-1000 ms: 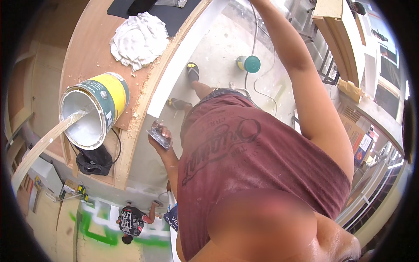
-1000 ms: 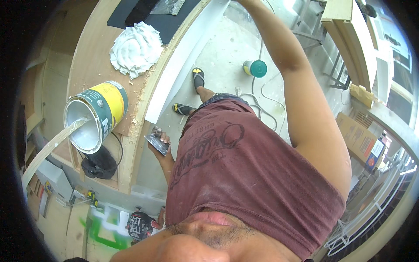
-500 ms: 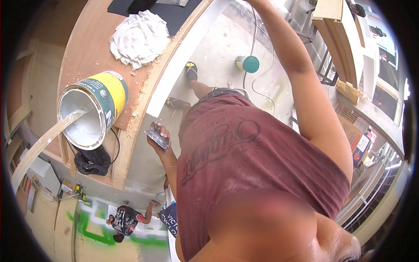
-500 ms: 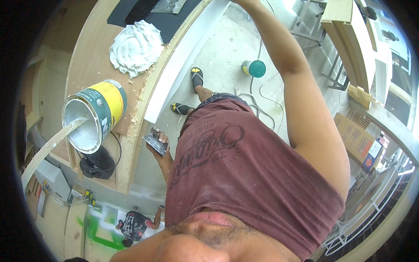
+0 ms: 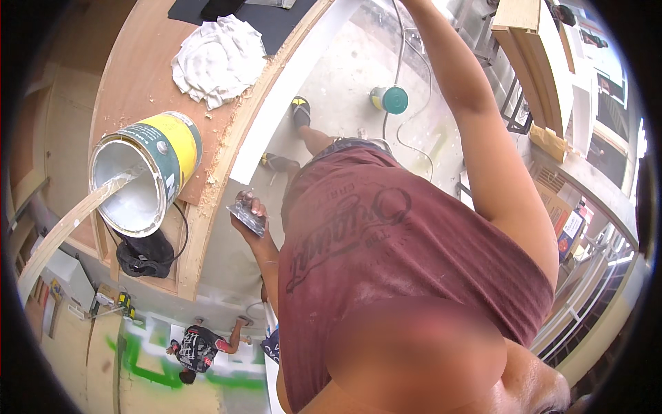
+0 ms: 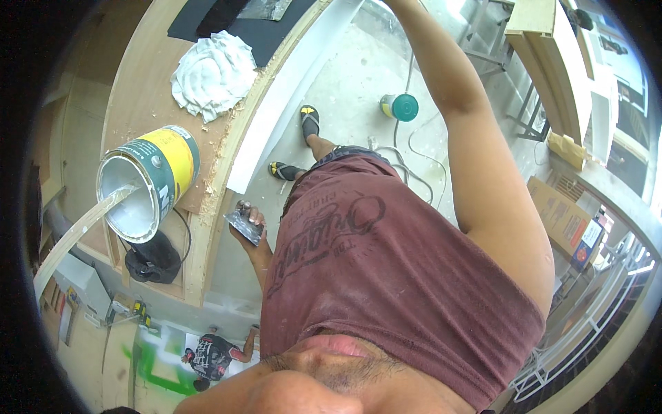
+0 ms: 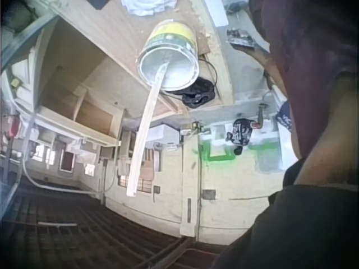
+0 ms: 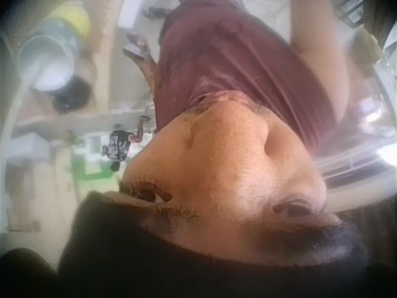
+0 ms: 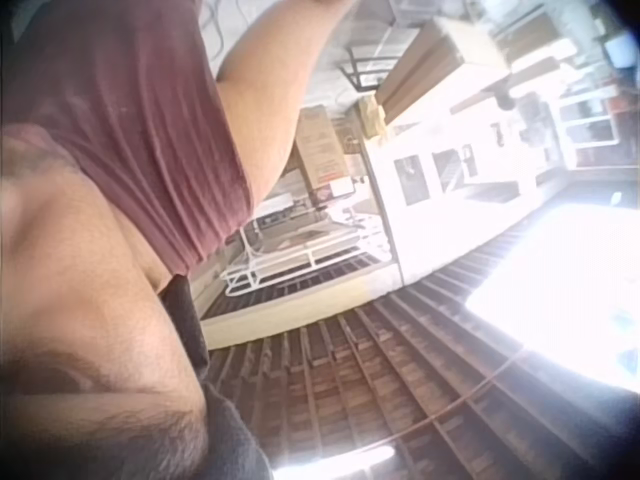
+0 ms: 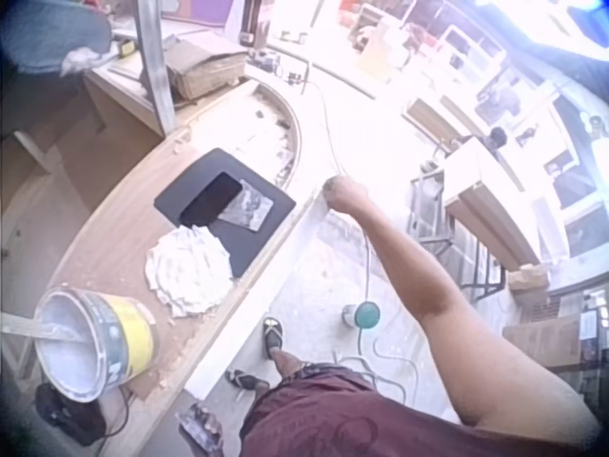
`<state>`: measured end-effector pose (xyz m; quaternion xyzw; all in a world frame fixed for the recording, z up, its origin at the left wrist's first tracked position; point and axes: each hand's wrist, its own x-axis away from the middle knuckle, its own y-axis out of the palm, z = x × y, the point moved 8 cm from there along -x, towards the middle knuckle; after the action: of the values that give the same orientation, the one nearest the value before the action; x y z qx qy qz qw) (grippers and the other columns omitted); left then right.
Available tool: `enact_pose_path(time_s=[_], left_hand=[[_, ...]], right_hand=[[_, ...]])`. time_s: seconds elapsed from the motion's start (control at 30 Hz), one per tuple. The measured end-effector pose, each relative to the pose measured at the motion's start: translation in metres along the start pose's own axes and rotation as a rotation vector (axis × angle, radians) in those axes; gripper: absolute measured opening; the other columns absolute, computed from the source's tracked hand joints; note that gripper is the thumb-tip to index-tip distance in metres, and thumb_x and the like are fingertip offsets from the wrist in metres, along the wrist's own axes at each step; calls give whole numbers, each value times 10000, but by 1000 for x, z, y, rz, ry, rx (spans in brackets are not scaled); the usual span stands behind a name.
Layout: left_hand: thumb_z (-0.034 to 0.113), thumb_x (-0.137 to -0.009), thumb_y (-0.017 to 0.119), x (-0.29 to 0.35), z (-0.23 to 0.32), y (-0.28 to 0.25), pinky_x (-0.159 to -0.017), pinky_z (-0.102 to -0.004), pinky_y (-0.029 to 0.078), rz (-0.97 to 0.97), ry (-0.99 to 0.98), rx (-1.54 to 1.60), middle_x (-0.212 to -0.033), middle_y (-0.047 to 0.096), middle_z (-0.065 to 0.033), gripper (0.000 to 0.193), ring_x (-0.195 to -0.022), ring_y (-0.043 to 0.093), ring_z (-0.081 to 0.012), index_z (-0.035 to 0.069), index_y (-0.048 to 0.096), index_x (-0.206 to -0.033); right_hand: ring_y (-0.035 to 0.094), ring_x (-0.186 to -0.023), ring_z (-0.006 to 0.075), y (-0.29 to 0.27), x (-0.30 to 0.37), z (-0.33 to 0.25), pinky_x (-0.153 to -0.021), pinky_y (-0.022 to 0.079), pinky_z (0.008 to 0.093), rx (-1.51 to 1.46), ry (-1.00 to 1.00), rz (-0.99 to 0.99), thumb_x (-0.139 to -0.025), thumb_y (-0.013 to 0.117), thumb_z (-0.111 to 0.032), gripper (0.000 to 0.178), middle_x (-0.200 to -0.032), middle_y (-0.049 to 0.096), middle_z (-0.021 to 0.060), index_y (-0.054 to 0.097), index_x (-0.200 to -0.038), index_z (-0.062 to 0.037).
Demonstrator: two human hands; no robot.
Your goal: The person takes putty from a container using putty knives and repeatedly applies and smooths the compound onto the wooden structure.
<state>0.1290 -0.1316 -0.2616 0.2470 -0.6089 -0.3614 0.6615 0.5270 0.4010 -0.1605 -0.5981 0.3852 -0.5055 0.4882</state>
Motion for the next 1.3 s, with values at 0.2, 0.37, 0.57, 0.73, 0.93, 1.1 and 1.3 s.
enact_pose_path(time_s=[0.2, 0.37, 0.57, 0.73, 0.93, 1.1, 1.3], left_hand=[[251, -934, 453, 7, 2, -16, -489, -307, 451, 2, 26, 27, -971, 628, -168, 354, -588, 531, -209, -39, 559, -1108], [248, -923, 484, -4, 0, -10, -472, -302, 427, 26, 0, 17, -950, 631, -169, 356, -566, 499, -198, -54, 599, -1072], [234, -933, 452, 0, 8, -14, -456, -292, 434, 24, 20, -5, -969, 638, -161, 344, -560, 520, -193, -44, 589, -1083], [235, -934, 457, 4, 13, -21, -460, -292, 433, 4, 20, -4, -973, 643, -160, 349, -564, 516, -193, -44, 591, -1096], [238, -931, 459, 5, 8, -29, -476, -296, 438, 1, -3, -20, -982, 644, -161, 354, -579, 519, -198, -41, 591, -1104], [247, -931, 462, -4, 4, -21, -475, -297, 437, -12, -13, 20, -963, 642, -162, 361, -581, 525, -200, -38, 591, -1110], [243, -935, 459, 3, 13, -22, -464, -302, 438, -8, 17, 49, -945, 635, -159, 351, -566, 522, -202, -29, 595, -1111]], right_hand=[[673, -882, 386, -9, 54, -90, -763, 533, 493, -45, -38, 40, -823, 476, -73, 259, -914, 689, 223, 704, -946, -62], [673, -901, 389, -26, 96, -123, -792, 524, 501, -14, -156, 14, -830, 470, -62, 311, -898, 684, 240, 714, -1020, -95], [667, -968, 342, -35, 34, -17, -865, 518, 439, -171, 124, 109, -853, 512, -135, 327, -1026, 697, 178, 702, -1118, -146], [662, -963, 354, -6, 21, -18, -861, 513, 450, -159, 43, -17, -854, 513, -178, 303, -1028, 691, 196, 701, -1076, -94], [666, -879, 402, 13, 75, -106, -797, 513, 512, -65, -55, 65, -818, 458, -84, 290, -903, 684, 233, 691, -989, -48], [692, -882, 336, -3, 149, -190, -652, 571, 453, 48, -184, 78, -832, 505, -73, 215, -875, 698, 205, 677, -932, 9], [680, -943, 332, -17, 130, -132, -751, 544, 478, -259, 5, 232, -809, 561, -100, 317, -998, 699, 161, 665, -1108, -117]])
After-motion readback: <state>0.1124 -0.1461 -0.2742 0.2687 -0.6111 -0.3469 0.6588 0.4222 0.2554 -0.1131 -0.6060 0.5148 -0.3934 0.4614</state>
